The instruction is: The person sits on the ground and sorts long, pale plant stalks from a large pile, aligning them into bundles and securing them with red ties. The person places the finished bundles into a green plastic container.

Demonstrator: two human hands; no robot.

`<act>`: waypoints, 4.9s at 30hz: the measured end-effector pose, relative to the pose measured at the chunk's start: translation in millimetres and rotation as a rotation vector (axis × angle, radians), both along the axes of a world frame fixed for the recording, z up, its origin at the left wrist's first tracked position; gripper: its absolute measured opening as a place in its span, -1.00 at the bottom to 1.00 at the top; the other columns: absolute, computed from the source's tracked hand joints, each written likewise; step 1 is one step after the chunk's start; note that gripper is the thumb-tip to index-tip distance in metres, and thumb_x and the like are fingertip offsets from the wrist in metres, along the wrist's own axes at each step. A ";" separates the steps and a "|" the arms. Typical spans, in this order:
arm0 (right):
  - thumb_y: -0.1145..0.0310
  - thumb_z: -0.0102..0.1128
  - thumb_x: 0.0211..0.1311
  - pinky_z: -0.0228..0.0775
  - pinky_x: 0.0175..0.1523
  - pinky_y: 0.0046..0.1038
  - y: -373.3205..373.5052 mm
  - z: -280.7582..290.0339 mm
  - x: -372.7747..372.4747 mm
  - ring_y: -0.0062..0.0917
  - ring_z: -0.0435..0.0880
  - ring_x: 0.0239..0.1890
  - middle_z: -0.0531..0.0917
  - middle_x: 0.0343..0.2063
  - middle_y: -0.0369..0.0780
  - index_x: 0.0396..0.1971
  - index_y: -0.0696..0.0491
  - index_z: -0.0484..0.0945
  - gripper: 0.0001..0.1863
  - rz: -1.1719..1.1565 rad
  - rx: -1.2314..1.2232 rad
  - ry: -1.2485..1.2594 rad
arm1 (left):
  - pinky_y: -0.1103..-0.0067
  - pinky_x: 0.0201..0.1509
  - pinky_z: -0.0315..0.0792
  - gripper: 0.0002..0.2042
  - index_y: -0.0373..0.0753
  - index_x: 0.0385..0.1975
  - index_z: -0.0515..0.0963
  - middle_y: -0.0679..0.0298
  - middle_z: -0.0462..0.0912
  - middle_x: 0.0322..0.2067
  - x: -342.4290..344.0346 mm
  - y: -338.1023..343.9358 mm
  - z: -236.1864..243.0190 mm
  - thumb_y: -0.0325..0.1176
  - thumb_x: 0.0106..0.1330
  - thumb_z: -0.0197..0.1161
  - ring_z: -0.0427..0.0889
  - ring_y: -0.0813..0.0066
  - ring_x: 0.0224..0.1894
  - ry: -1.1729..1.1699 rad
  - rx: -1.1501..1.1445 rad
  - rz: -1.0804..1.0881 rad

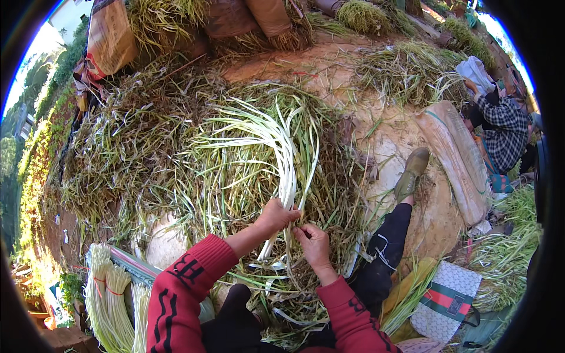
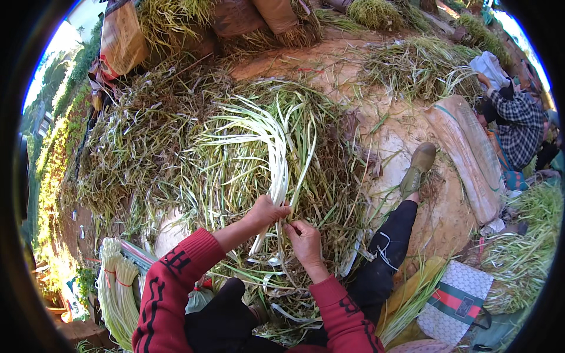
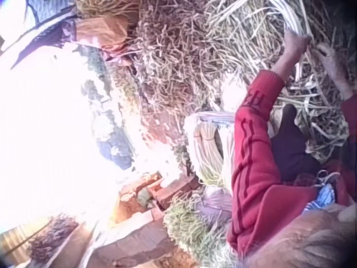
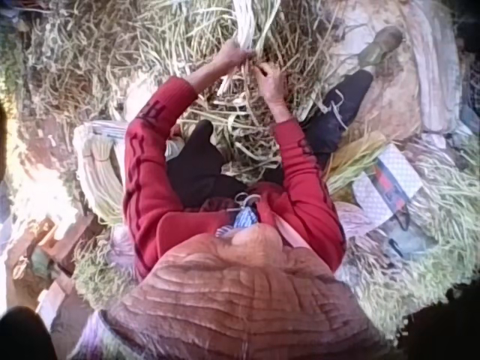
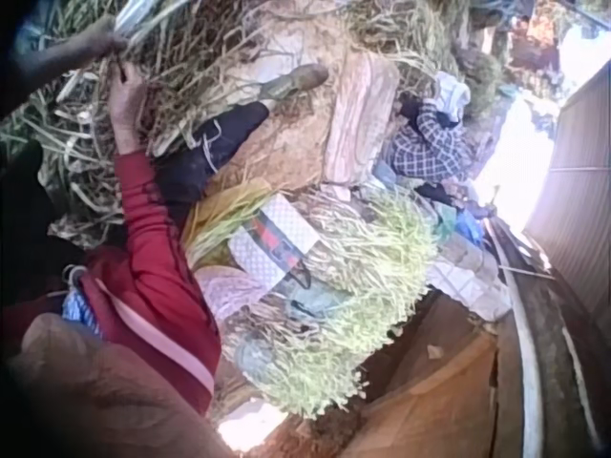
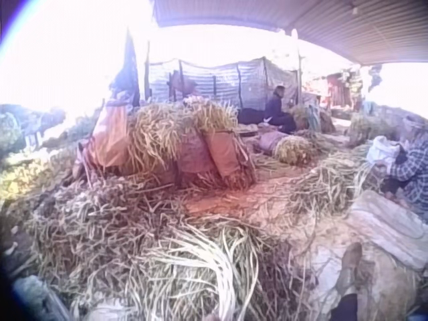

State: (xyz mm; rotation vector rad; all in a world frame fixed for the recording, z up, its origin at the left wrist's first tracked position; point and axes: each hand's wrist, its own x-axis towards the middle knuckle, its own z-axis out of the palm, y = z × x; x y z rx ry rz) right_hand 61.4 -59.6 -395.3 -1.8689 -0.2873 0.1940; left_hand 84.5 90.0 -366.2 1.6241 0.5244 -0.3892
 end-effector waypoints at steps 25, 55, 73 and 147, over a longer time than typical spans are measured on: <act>0.33 0.02 0.19 0.34 -0.41 -0.57 75.5 15.6 27.9 -0.70 0.36 -0.60 0.41 -0.63 -0.39 -0.37 0.04 0.43 -0.89 -0.372 1.190 0.763 | 0.74 -0.72 0.18 -0.85 -0.21 -0.47 0.48 0.44 0.40 -0.72 -32.4 43.1 25.1 -0.27 0.18 0.16 0.28 0.74 -0.75 -0.017 -0.273 0.142; 0.31 -0.01 0.17 0.34 -0.34 -0.45 -170.1 -40.5 -222.3 -0.38 0.52 -0.47 0.55 -0.49 -0.15 -0.35 0.12 0.48 -0.81 0.946 -0.399 0.623 | 0.83 -0.69 0.20 -0.89 -0.30 -0.48 0.43 0.26 0.53 -0.57 -8.1 221.9 108.2 -0.39 0.20 0.10 0.27 0.75 -0.70 -0.717 -0.235 0.874; 0.28 0.15 0.03 0.36 -0.35 -0.47 22.0 -55.4 151.8 -0.43 0.56 -0.49 0.60 -0.52 -0.20 -0.38 0.13 0.54 -0.77 -0.006 -0.493 -0.145 | 0.85 -0.76 0.23 -0.88 -0.31 -0.38 0.48 0.34 0.50 -0.63 -32.9 101.6 36.4 -0.44 0.12 0.16 0.32 0.77 -0.75 -0.052 -0.439 0.414; 0.15 -0.02 0.20 0.31 -0.50 -0.56 50.6 34.5 52.0 -0.66 0.45 -0.58 0.49 -0.61 -0.36 -0.41 0.03 0.44 -0.76 0.361 0.369 0.659 | 0.75 -0.64 0.15 -0.87 -0.23 -0.46 0.51 0.48 0.42 -0.69 -27.3 49.2 44.6 -0.34 0.09 0.25 0.27 0.76 -0.69 -0.409 -0.201 0.097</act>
